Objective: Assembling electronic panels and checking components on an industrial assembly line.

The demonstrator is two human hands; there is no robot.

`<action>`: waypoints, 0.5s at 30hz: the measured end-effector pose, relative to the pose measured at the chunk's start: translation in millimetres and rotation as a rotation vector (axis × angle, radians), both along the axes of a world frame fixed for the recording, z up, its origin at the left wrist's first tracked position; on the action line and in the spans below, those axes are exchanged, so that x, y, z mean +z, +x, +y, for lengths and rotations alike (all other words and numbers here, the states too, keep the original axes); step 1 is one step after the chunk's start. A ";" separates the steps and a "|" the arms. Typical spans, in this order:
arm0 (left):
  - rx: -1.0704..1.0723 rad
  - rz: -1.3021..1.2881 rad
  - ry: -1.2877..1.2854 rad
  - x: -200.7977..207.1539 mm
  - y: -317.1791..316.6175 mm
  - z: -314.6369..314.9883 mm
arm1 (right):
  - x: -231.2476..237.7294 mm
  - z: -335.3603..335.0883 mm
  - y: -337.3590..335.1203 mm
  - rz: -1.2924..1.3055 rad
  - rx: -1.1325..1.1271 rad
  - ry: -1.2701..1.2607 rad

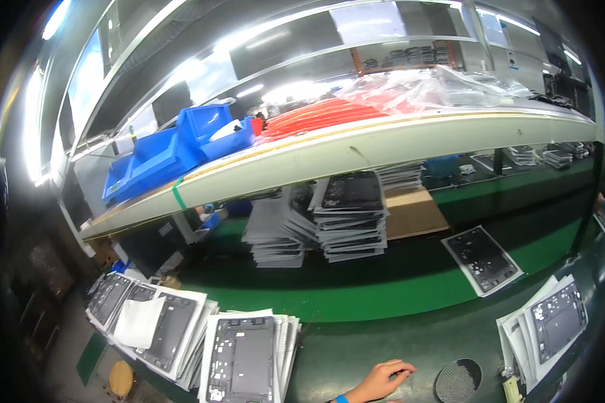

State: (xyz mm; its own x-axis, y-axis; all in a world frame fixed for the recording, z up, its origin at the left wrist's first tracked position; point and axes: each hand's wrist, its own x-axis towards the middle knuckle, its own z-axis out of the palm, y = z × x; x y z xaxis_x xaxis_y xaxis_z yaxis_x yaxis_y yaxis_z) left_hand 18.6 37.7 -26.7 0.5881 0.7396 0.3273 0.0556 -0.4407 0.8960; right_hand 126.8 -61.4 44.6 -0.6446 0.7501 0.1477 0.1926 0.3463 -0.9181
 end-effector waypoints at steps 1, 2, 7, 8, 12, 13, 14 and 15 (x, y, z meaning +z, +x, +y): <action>-0.030 -0.012 0.000 -0.6 1.9 -0.4 | -3.2 0.1 1.9 -0.012 -0.030 0.000; 0.011 -0.007 0.038 -1.7 -3.1 -0.2 | -10.5 3.0 -1.5 0.030 0.009 0.083; 0.082 0.035 0.084 -3.2 -17.8 -3.7 | -17.4 4.2 -5.1 -0.003 0.111 0.087; 0.093 0.029 0.067 7.6 -11.6 -3.2 | -16.3 5.3 -3.1 -0.040 0.087 0.066; 0.082 0.028 0.079 39.4 -11.5 -9.3 | -44.8 6.5 -12.3 0.009 0.010 0.162; 0.095 0.052 0.029 49.6 -15.8 -10.4 | -34.1 8.1 -12.9 -0.065 0.046 0.057; 0.140 0.081 0.067 45.2 -20.8 -12.7 | -28.4 9.1 -17.1 -0.013 0.093 0.034; 0.129 0.095 0.032 42.7 -26.9 -13.5 | -31.3 8.0 -20.9 0.023 0.096 0.051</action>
